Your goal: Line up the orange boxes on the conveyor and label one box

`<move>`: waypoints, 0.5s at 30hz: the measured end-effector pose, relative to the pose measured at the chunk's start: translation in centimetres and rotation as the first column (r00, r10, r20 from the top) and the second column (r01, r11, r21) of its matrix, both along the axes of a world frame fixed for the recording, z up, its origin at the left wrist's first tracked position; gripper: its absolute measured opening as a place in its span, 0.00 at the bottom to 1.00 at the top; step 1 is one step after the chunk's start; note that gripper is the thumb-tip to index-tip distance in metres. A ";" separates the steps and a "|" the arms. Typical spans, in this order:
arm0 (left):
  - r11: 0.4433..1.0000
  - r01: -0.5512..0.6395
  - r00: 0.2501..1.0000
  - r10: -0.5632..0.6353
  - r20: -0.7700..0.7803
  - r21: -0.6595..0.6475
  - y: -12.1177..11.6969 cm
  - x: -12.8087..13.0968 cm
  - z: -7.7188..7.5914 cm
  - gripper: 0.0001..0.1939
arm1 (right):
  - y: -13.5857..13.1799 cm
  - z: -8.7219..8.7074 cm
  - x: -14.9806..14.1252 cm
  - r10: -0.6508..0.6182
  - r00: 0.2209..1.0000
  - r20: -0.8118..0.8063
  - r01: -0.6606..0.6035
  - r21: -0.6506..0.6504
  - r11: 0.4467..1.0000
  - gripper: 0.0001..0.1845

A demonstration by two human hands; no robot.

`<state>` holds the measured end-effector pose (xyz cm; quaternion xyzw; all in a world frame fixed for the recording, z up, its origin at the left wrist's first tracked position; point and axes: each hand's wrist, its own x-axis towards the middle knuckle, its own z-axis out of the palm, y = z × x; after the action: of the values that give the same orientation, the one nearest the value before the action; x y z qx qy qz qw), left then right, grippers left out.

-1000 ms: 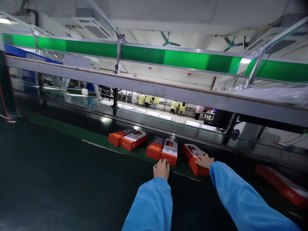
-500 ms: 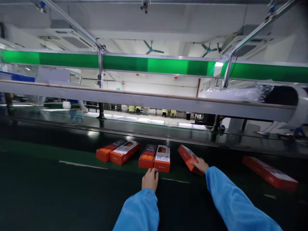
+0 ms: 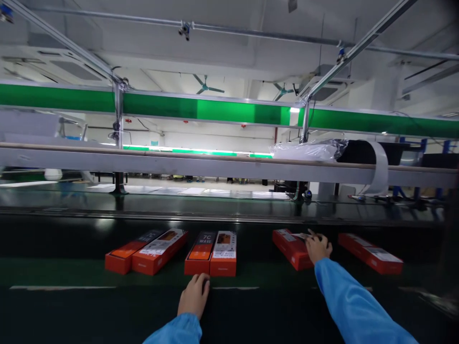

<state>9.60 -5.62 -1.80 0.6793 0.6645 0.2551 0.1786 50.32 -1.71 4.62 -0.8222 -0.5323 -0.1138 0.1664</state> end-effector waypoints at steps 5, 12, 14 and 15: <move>1.000 0.023 0.999 -0.023 0.024 -0.005 0.2 -0.2 -0.3 0.11 | -1.8 -1.1 -0.6 0.133 0.989 0.071 -0.099 -0.362 0.927 0.28; 0.955 -0.241 0.970 0.242 0.019 0.170 -0.7 0.8 1.2 0.16 | -2.5 1.5 -5.1 0.092 0.971 0.222 0.015 -0.440 0.898 0.32; 0.931 -0.337 0.940 0.340 0.004 0.142 -0.6 1.2 1.3 0.20 | -2.1 2.2 -9.4 0.214 0.965 0.151 -0.132 -0.424 0.896 0.32; 0.924 -0.371 0.927 0.374 -0.015 0.097 -0.4 1.3 1.3 0.23 | -1.8 2.3 -11.9 0.288 0.955 0.068 -0.234 -0.421 0.877 0.32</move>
<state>10.90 -6.00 -0.50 0.5525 0.7716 0.3036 0.0844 38.46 -3.55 6.88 -0.7502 -0.6598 -0.0293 -0.0296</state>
